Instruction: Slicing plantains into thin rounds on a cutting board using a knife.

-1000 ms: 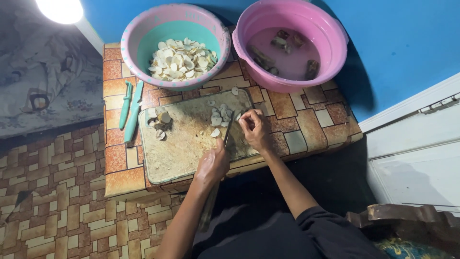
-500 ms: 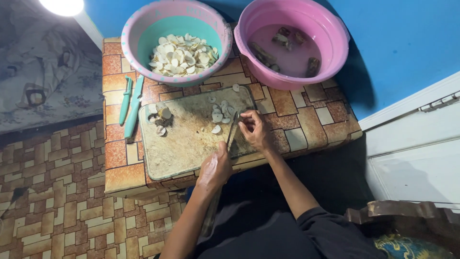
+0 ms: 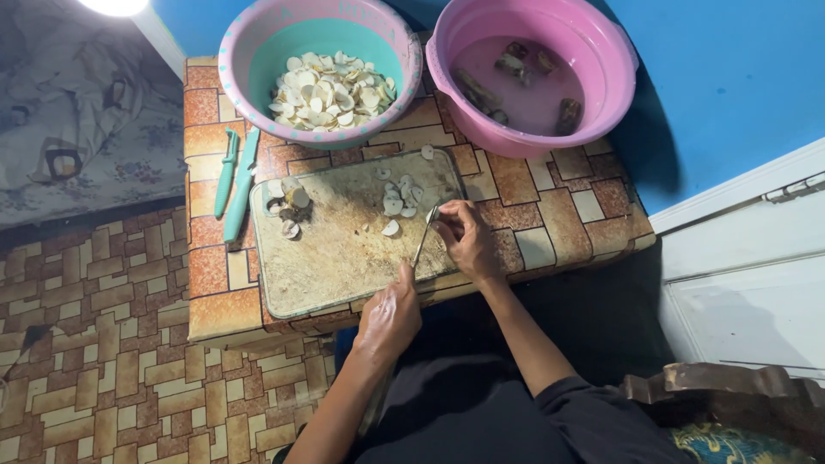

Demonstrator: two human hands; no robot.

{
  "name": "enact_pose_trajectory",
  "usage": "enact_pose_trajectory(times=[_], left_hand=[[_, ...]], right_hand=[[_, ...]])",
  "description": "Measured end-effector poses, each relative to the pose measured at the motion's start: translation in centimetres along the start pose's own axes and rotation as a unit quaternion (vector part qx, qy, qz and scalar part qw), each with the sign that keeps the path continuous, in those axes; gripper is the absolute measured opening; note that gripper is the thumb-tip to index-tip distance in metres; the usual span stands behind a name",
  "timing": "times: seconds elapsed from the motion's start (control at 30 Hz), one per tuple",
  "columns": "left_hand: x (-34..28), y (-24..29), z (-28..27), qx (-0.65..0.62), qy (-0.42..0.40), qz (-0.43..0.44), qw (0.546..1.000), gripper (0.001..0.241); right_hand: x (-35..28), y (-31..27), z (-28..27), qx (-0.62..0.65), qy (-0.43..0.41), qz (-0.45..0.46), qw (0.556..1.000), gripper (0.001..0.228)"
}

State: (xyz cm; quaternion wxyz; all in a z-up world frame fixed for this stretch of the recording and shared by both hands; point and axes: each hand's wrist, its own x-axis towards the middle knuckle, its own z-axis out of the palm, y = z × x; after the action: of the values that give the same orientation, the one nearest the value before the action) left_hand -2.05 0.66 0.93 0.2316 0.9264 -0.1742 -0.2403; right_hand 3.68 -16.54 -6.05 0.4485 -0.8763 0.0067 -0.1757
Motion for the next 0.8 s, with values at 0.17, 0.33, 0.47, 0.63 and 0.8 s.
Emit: enact_pose_trajectory(times=[0.17, 0.33, 0.47, 0.63, 0.8], left_hand=[[1.1, -1.4, 2.4, 0.052, 0.007, -0.009, 0.999, 0.023], [2.0, -1.7, 1.8, 0.049, 0.005, 0.006, 0.999, 0.019], [4.3, -2.2, 2.2, 0.001, -0.008, -0.007, 1.000, 0.021], [4.8, -1.6, 1.1, -0.014, -0.043, -0.039, 0.998, 0.020], [3.1, -0.6, -1.3, -0.048, -0.038, -0.034, 0.998, 0.018]], right_hand=[[0.8, 0.1, 0.2, 0.020, -0.004, 0.014, 1.000, 0.019], [1.3, -0.4, -0.1, 0.087, -0.032, 0.061, 0.994, 0.014], [1.4, -0.2, -0.1, 0.109, -0.037, 0.085, 0.990, 0.018], [1.6, 0.3, -0.2, 0.106, -0.048, 0.119, 0.986, 0.023], [1.8, -0.6, -0.5, 0.050, -0.012, 0.031, 0.998, 0.019]])
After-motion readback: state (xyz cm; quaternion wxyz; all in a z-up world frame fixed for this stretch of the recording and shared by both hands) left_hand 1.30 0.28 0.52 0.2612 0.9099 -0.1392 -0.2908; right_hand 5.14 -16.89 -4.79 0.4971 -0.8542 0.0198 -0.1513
